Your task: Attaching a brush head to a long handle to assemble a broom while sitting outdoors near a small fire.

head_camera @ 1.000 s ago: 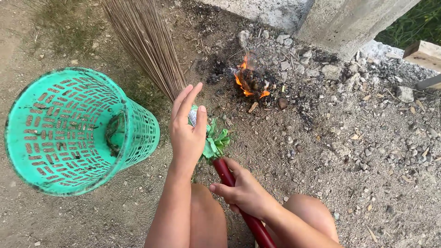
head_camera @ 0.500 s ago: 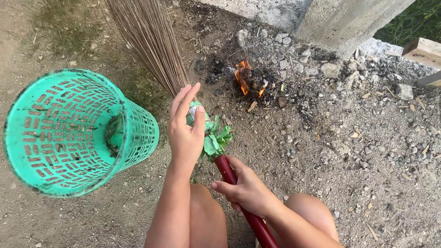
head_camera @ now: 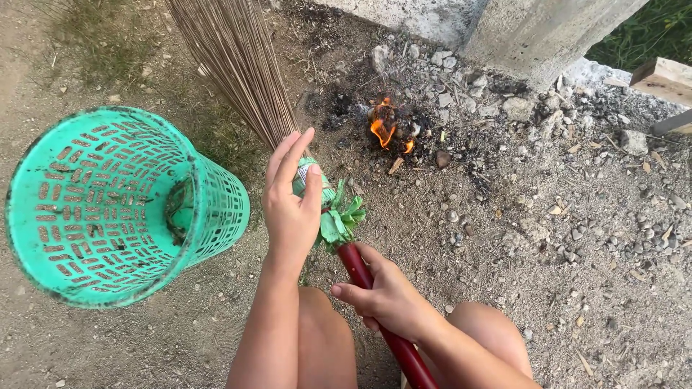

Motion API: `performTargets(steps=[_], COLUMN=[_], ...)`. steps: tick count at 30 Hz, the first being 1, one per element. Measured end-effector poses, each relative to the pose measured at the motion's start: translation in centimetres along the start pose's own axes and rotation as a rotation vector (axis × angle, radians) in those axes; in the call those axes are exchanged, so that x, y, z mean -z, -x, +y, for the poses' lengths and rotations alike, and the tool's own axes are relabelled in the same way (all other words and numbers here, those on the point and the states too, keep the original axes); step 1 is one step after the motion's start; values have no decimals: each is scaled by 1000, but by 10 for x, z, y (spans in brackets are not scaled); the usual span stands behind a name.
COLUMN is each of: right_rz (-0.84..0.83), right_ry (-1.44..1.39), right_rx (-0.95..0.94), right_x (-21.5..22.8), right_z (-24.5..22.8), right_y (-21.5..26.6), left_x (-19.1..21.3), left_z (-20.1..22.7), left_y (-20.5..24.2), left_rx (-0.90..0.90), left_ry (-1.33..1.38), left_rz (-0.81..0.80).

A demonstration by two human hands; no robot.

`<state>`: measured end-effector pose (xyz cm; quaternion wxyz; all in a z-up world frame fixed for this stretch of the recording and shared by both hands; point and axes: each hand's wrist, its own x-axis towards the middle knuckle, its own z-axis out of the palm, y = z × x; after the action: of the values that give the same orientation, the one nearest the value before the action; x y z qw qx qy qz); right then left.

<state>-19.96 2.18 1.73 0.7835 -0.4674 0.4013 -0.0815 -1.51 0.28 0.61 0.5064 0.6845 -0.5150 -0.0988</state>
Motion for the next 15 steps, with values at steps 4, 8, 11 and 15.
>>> performTargets(steps=[4, 8, 11, 15], right_rz=[-1, 14, -2, -1], right_ry=[-13, 10, -5, 13], right_rx=[-7, -19, 9, 3], right_x=[0, 0, 0, -1], right_z=[0, -1, 3, -1], right_y=[0, 1, 0, 2], left_x=[1, 1, 1, 1], left_z=[1, 1, 0, -1], left_y=[0, 0, 0, 1], left_rx=[0, 9, 19, -9], left_ry=[10, 20, 16, -6], left_rz=[2, -2, -3, 5])
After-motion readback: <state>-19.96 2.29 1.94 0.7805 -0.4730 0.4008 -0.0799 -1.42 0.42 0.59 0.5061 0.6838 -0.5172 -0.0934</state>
